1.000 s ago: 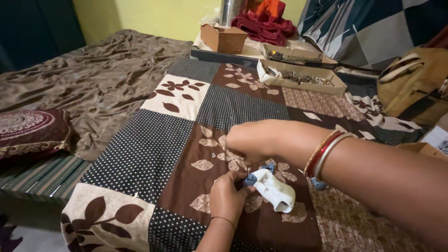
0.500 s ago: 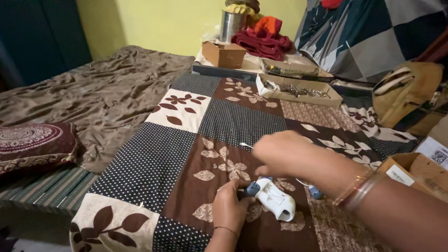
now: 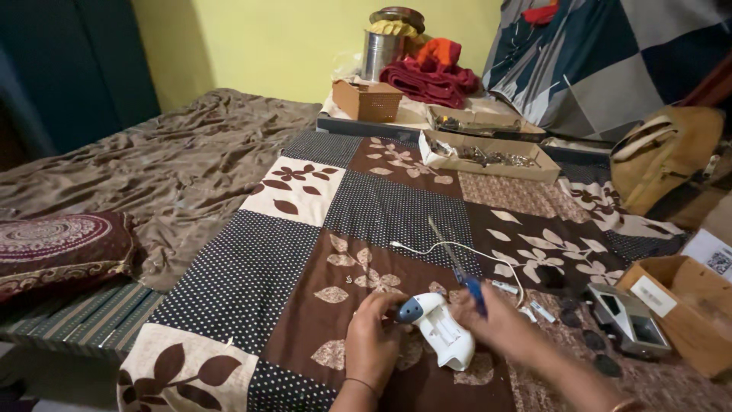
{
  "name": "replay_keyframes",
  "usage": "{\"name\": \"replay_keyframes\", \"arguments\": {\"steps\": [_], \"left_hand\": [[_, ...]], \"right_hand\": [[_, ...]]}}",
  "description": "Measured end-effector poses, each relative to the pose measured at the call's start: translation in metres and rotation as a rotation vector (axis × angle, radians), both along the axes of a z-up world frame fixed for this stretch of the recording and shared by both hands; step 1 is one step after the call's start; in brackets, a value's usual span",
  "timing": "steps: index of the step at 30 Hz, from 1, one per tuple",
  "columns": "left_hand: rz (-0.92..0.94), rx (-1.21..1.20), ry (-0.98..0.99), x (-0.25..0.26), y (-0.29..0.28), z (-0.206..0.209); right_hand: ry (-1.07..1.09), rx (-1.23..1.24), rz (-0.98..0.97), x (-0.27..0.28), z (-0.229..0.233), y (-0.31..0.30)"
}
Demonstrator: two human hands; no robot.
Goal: The person uses a screwdriver to remove screws from a white game controller, separates the casing, and then reassembles it by aligning the halves and tightening the screws. The controller is handled throughout, with parts placed on the bed during disassembly.
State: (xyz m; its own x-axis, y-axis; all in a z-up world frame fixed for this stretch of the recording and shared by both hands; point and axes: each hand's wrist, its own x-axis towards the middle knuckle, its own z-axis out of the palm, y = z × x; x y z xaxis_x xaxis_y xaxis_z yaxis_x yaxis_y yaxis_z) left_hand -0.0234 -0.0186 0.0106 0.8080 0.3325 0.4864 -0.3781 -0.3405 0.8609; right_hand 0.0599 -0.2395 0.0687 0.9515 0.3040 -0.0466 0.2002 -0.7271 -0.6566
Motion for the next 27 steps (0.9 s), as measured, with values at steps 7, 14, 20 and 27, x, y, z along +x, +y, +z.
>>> {"name": "replay_keyframes", "arguments": {"steps": [7,14,20,27], "left_hand": [[-0.152,-0.144,0.016,0.003,0.001,0.007],[-0.274,-0.192,0.136,-0.002,0.001,0.013],[-0.326,-0.136,-0.069,-0.003,0.0,0.009],[-0.284,-0.118,0.006,0.0,0.0,0.005]], "right_hand": [[-0.182,0.454,-0.111,-0.002,-0.106,-0.012],[-0.12,0.574,-0.119,-0.011,-0.097,-0.007],[-0.104,0.593,-0.074,-0.022,-0.079,0.001],[-0.026,0.728,-0.145,-0.021,-0.086,0.0]]}}
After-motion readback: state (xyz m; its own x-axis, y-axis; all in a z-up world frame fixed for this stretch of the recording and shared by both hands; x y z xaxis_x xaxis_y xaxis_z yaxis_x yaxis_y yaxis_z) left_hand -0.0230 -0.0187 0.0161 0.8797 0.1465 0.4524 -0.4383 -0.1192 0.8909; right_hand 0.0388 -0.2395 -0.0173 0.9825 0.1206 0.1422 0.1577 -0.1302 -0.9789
